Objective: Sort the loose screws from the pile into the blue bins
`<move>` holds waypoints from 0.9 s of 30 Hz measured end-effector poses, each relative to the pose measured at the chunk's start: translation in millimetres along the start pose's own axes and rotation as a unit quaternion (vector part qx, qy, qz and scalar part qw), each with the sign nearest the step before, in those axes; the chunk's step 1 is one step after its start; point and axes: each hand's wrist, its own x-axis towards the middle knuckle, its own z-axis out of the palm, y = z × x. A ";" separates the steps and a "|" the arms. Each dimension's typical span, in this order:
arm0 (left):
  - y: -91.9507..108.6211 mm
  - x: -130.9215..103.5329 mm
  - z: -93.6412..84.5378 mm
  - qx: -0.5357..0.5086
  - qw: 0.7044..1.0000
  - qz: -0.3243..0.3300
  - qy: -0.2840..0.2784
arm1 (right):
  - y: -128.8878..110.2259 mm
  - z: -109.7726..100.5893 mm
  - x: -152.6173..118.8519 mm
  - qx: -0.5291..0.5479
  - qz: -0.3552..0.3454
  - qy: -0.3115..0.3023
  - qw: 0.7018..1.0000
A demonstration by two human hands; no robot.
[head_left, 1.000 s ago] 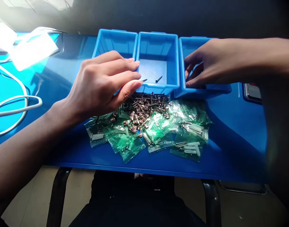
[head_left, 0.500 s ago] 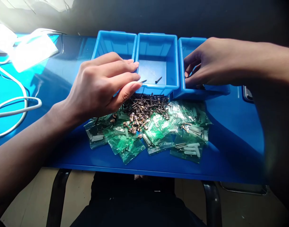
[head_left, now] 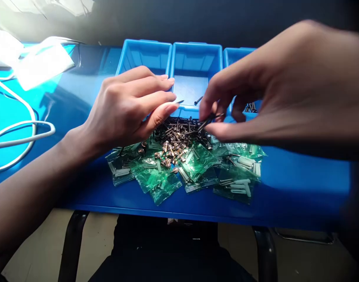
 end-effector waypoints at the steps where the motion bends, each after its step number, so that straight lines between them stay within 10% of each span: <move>1: -0.4 -0.3 -0.1 0.001 1.000 0.002 0.002 | -14.9 3.9 1.8 -0.015 0.010 -0.023 1.000; 9: -2.2 -0.1 1.8 0.005 1.000 0.019 0.013 | -1.0 -1.5 9.3 -0.092 -0.059 0.062 0.992; 17: -6.9 -0.7 -1.1 0.005 0.999 0.035 -0.014 | 10.2 36.5 31.7 -0.277 -0.131 -0.036 0.951; 27: -5.8 0.5 -2.6 -0.017 1.000 0.017 -0.016 | 7.3 44.8 33.1 -0.203 -0.102 -0.071 0.971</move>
